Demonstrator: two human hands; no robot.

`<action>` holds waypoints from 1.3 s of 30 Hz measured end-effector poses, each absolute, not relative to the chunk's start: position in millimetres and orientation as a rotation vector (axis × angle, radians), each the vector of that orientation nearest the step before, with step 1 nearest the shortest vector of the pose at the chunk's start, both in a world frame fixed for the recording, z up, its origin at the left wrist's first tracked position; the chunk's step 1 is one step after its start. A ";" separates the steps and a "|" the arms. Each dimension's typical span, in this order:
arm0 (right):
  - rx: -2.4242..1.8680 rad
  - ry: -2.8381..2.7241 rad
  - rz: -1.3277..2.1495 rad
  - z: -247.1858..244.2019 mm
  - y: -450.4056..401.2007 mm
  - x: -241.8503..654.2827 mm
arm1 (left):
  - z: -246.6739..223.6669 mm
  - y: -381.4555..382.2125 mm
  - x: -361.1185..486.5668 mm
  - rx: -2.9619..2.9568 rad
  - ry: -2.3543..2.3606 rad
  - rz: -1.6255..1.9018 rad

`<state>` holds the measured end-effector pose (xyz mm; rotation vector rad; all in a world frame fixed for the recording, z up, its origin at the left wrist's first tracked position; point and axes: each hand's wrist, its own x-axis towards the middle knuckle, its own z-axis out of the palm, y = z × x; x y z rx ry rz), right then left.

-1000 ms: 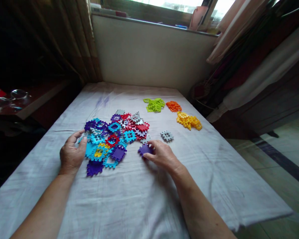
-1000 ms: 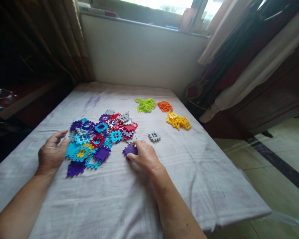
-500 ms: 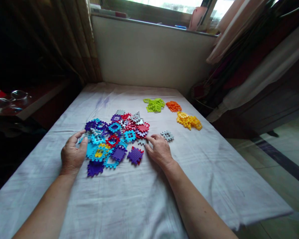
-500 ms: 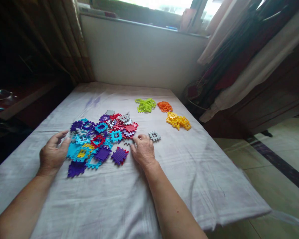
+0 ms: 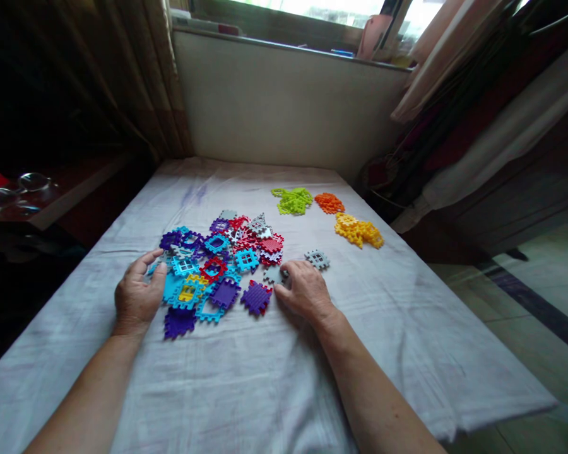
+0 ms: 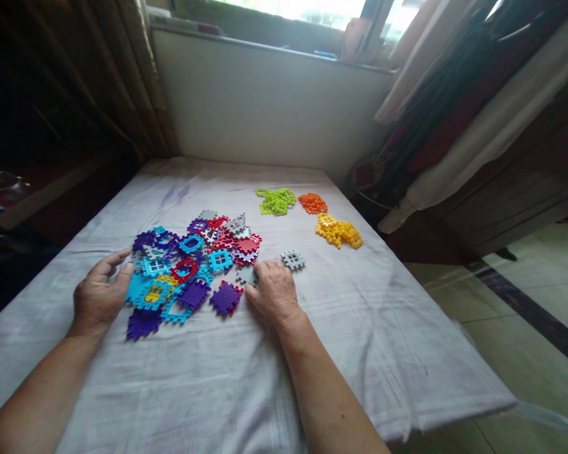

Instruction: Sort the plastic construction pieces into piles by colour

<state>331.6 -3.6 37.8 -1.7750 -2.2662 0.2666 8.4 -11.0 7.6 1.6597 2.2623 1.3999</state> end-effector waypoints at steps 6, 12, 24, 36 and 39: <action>-1.694 -2.287 0.560 53.0 -5.0 365.9 | 5.7 -10.5 6.7 1.693 2.252 1.423; -1.800 -1.911 0.297 37.8 15.7 413.1 | 6.3 -10.8 6.6 1.706 2.244 1.398; -2.084 -1.876 0.094 16.1 30.9 396.1 | 6.3 -9.4 6.1 1.695 2.209 1.456; -2.142 -1.856 -0.006 39.3 73.6 351.4 | -4.7 -5.5 1.1 1.735 2.111 1.512; -1.959 -2.020 0.014 44.9 83.7 316.4 | -6.1 -4.4 0.4 1.739 2.094 1.532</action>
